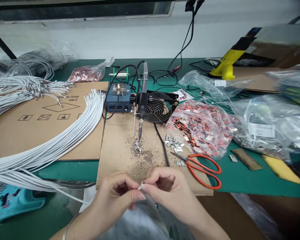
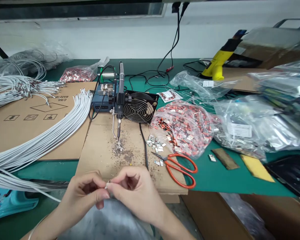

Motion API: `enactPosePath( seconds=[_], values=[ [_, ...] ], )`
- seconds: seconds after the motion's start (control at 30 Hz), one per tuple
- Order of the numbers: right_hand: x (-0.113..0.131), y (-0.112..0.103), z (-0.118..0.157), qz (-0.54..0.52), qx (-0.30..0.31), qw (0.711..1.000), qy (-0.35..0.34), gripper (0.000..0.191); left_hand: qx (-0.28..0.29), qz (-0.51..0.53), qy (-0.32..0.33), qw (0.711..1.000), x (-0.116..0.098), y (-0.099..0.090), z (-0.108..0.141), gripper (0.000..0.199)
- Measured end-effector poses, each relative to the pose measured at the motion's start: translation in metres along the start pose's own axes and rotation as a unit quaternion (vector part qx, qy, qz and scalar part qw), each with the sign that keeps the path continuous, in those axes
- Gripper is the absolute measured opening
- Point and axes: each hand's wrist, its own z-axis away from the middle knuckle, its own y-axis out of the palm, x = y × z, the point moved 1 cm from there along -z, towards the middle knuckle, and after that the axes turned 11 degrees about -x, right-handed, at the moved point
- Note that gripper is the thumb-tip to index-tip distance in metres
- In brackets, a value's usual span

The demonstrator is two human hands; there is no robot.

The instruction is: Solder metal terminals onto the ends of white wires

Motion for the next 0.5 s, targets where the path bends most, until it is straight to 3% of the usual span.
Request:
enactPosePath(
  seconds=[0.07,0.13,0.2,0.23,0.27,0.3,0.33,0.37,0.43,0.5],
  values=[
    [-0.004,0.002,0.001,-0.031,-0.004,0.999,0.014,0.028,-0.006,0.010,-0.017,1.000,-0.002,0.001,0.000,0.026],
    [-0.002,-0.006,-0.003,0.005,0.020,1.000,0.016,0.025,-0.041,0.004,-0.032,0.999,-0.004,-0.001,0.001,0.024],
    [0.009,-0.027,-0.013,0.113,0.013,0.993,-0.038,0.025,-0.098,0.000,-0.040,0.994,-0.005,-0.007,0.002,0.021],
    [0.015,-0.042,-0.021,0.210,-0.021,0.974,-0.084,0.027,-0.127,-0.001,-0.037,0.991,-0.005,-0.010,0.002,0.021],
    [0.023,-0.059,-0.030,0.323,-0.081,0.933,-0.137,0.027,-0.156,0.000,-0.032,0.987,-0.005,-0.014,0.001,0.021],
    [0.030,-0.077,-0.041,0.462,-0.148,0.858,-0.168,0.026,-0.177,-0.002,-0.029,0.984,-0.005,-0.017,0.000,0.023],
    [0.035,-0.093,-0.053,0.602,-0.189,0.757,-0.167,0.026,-0.195,-0.005,-0.027,0.980,-0.005,-0.020,-0.002,0.025],
    [0.038,-0.108,-0.065,0.653,-0.208,0.712,-0.157,0.024,-0.210,-0.007,-0.024,0.977,-0.005,-0.023,-0.004,0.028],
    [0.040,-0.130,-0.088,0.714,-0.197,0.657,-0.143,0.024,-0.222,-0.016,-0.014,0.975,-0.005,-0.026,-0.007,0.031],
    [0.038,-0.142,-0.106,0.739,-0.157,0.638,-0.149,0.022,-0.219,-0.026,-0.006,0.975,-0.005,-0.027,-0.011,0.033]
  ],
)
